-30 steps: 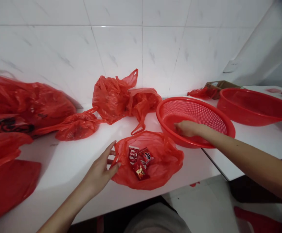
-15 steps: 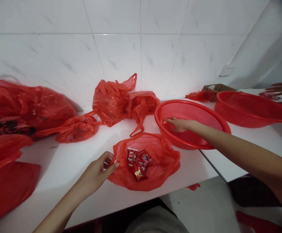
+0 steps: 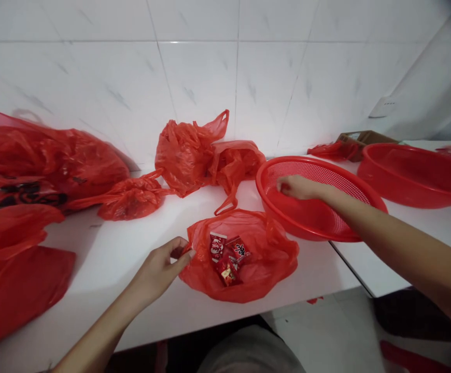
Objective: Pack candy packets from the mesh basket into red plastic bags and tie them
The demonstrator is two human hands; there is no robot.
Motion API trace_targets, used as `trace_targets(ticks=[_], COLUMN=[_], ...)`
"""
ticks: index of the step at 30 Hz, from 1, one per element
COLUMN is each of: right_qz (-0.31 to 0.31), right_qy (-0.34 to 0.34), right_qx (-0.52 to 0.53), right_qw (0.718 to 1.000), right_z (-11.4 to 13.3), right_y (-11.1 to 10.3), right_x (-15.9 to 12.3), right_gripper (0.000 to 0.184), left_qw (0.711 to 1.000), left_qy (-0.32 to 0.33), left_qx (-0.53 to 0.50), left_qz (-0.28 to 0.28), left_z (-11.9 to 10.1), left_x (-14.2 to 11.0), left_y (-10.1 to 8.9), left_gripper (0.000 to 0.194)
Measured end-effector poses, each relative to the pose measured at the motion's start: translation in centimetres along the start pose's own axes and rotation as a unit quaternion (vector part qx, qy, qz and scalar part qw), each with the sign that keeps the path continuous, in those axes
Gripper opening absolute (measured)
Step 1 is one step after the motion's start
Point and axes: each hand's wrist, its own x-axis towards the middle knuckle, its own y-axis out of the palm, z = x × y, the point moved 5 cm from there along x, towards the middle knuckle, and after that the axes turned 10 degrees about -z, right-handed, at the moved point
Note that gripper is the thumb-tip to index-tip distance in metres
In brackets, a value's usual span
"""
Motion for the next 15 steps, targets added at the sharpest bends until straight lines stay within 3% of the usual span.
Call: trace_targets(ticks=[3, 6, 8, 12, 15], right_qz=[0.100, 0.190, 0.235, 0.284, 0.322], right_qy=[-0.043, -0.120, -0.171, -0.217, -0.208], right_qx=[0.014, 0.054, 0.029, -0.198, -0.337], right_qw=[0.994, 0.973, 0.956, 0.913, 0.860], right_z=[4.2, 8.5, 9.8, 8.3, 6.8], right_y=[0.4, 2.5, 4.5, 7.1, 7.0], right_x=[-0.8, -4.3, -7.2, -11.1, -11.9], right_gripper=[0.015, 0.014, 0.023, 0.056, 0.037], left_qw=[0.997, 0.987, 0.977, 0.960, 0.951], left_qy=[-0.014, -0.047, -0.065, -0.075, -0.079], left_qx=[-0.071, -0.152, -0.201, -0.270, -0.298], left_qz=[0.006, 0.021, 0.027, 0.031, 0.005], left_z=[-0.7, -1.9, -2.6, -3.8, -4.5], left_x=[0.2, 0.0, -0.4, -1.8, -2.7], left_y=[-0.1, -0.1, -0.4, -1.5, -3.0], left_gripper=[0.029, 0.029, 0.027, 0.019, 0.027])
